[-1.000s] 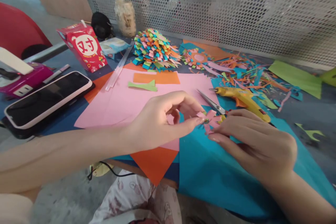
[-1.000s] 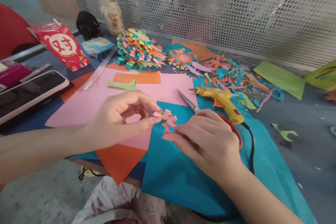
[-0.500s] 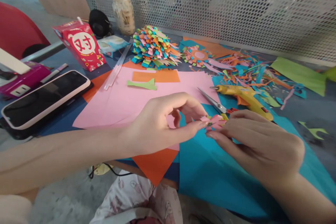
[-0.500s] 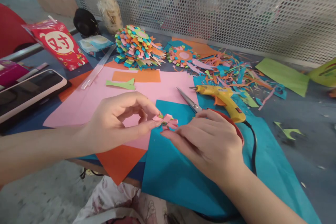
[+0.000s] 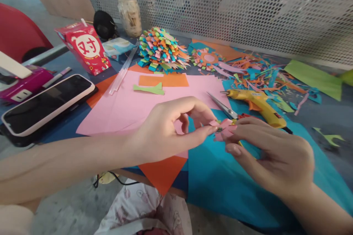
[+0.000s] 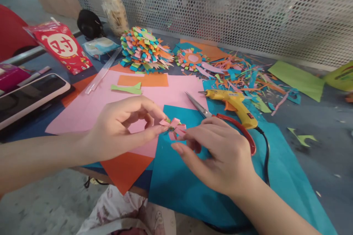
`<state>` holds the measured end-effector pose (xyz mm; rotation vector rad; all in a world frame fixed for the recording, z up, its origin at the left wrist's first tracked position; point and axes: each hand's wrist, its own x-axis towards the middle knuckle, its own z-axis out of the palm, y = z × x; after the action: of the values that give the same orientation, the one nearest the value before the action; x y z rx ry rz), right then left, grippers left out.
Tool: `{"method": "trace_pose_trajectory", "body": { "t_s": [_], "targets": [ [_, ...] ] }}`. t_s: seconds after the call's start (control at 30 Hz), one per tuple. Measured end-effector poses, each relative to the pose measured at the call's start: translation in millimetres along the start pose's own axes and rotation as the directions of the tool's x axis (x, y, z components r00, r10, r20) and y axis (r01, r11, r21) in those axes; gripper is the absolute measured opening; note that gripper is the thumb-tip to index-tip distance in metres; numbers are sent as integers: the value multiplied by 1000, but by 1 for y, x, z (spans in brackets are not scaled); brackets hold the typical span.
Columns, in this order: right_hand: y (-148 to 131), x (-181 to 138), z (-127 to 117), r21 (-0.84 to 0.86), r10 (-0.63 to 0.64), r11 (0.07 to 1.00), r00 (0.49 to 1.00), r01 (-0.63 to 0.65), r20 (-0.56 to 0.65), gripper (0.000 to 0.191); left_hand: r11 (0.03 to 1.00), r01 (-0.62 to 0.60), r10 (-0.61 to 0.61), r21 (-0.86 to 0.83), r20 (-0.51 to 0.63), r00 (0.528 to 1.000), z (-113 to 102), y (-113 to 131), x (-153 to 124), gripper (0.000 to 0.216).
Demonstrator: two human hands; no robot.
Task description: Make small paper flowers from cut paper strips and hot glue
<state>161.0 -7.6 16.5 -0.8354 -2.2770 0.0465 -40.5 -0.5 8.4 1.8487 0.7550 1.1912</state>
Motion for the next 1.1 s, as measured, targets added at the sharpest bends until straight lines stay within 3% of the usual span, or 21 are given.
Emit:
{"method": "trace_pose_trajectory", "body": {
  "t_s": [0.33, 0.83, 1.1],
  "targets": [
    [-7, -1, 5, 144, 191, 971, 982, -188, -2, 14, 1000, -21, 21, 5, -8, 1000, 1, 1, -1, 4],
    [-11, 5, -2, 172, 173, 970, 985, -174, 19, 16, 998, 45, -46, -44, -32, 998, 1, -1, -1, 3],
    [-11, 0, 4, 240, 257, 938, 966, -250, 0, 15, 999, 39, -41, -37, -39, 998, 2, 1, -2, 3]
  ]
}}
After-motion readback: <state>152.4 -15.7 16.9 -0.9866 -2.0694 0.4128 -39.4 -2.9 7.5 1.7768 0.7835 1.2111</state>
